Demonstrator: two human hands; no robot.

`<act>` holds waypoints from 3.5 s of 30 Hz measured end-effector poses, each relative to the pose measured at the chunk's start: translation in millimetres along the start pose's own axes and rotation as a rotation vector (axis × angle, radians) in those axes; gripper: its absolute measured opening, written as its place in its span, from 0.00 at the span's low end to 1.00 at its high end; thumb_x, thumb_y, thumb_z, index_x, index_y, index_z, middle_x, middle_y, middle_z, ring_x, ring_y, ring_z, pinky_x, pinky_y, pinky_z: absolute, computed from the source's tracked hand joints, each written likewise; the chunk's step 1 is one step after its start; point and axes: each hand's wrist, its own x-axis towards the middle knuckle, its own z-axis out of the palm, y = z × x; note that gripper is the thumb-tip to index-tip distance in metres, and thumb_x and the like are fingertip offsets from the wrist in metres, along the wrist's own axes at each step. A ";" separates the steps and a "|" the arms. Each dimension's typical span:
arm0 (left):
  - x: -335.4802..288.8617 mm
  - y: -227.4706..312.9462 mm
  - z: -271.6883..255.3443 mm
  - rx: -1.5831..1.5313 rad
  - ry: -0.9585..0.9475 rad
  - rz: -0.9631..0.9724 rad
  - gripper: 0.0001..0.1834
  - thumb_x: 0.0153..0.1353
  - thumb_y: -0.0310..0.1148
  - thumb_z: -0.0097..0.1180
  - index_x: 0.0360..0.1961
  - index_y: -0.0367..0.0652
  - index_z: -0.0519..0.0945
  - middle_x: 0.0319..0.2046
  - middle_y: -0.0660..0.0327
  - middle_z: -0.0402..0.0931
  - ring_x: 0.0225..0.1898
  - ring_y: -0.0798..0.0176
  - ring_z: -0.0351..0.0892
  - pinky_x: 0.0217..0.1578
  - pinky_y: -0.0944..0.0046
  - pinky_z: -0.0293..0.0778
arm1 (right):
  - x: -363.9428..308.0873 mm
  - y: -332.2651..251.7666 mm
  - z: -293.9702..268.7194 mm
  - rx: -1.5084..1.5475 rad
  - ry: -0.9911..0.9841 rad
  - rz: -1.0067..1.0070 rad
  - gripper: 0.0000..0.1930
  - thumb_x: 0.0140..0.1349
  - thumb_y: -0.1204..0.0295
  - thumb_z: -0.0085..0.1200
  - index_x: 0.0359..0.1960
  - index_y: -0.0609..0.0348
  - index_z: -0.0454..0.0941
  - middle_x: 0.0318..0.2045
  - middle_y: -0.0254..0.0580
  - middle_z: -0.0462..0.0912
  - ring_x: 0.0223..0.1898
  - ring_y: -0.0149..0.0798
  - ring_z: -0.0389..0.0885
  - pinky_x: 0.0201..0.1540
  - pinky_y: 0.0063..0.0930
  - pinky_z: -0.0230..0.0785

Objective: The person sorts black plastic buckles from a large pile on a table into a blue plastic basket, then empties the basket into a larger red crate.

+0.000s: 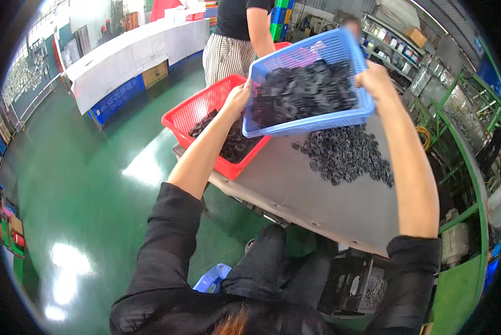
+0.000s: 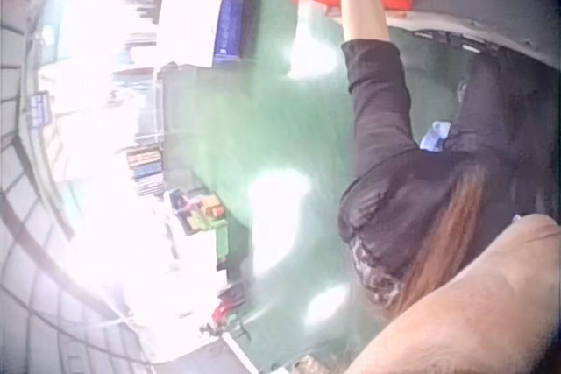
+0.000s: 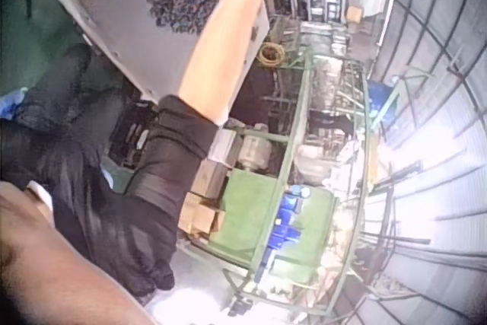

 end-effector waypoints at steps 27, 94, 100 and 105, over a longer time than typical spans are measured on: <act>89.8 -117.8 -91.0 0.676 0.413 -0.091 0.20 0.49 0.35 0.47 0.38 0.32 0.79 0.39 0.40 0.77 0.45 0.44 0.76 0.46 0.55 0.70 | -3.9 -41.1 175.9 -0.574 0.482 -1.043 0.23 0.53 0.71 0.47 0.54 0.46 0.69 0.55 0.29 0.69 0.57 0.37 0.67 0.51 0.53 0.65; -68.4 -147.0 349.3 0.154 -0.394 0.502 0.12 0.55 0.28 0.56 0.42 0.43 0.79 0.34 0.63 0.80 0.35 0.67 0.78 0.40 0.68 0.72 | -220.0 395.0 18.5 -0.211 0.067 0.515 0.19 0.43 0.73 0.57 0.41 0.46 0.78 0.42 0.43 0.79 0.47 0.47 0.76 0.48 0.36 0.68; -42.3 -173.9 262.4 0.646 -0.129 0.514 0.11 0.56 0.32 0.52 0.40 0.43 0.78 0.41 0.55 0.76 0.46 0.52 0.72 0.51 0.55 0.64 | -228.0 362.1 17.0 -0.474 0.234 0.416 0.19 0.42 0.73 0.55 0.41 0.48 0.78 0.44 0.46 0.77 0.49 0.48 0.74 0.52 0.40 0.66; -95.1 -181.2 286.1 0.651 -0.306 0.556 0.17 0.63 0.39 0.45 0.49 0.41 0.72 0.47 0.52 0.73 0.50 0.49 0.71 0.55 0.54 0.61 | -240.3 313.1 114.3 -0.256 0.219 0.394 0.24 0.44 0.60 0.63 0.45 0.50 0.76 0.48 0.47 0.73 0.54 0.47 0.67 0.60 0.53 0.53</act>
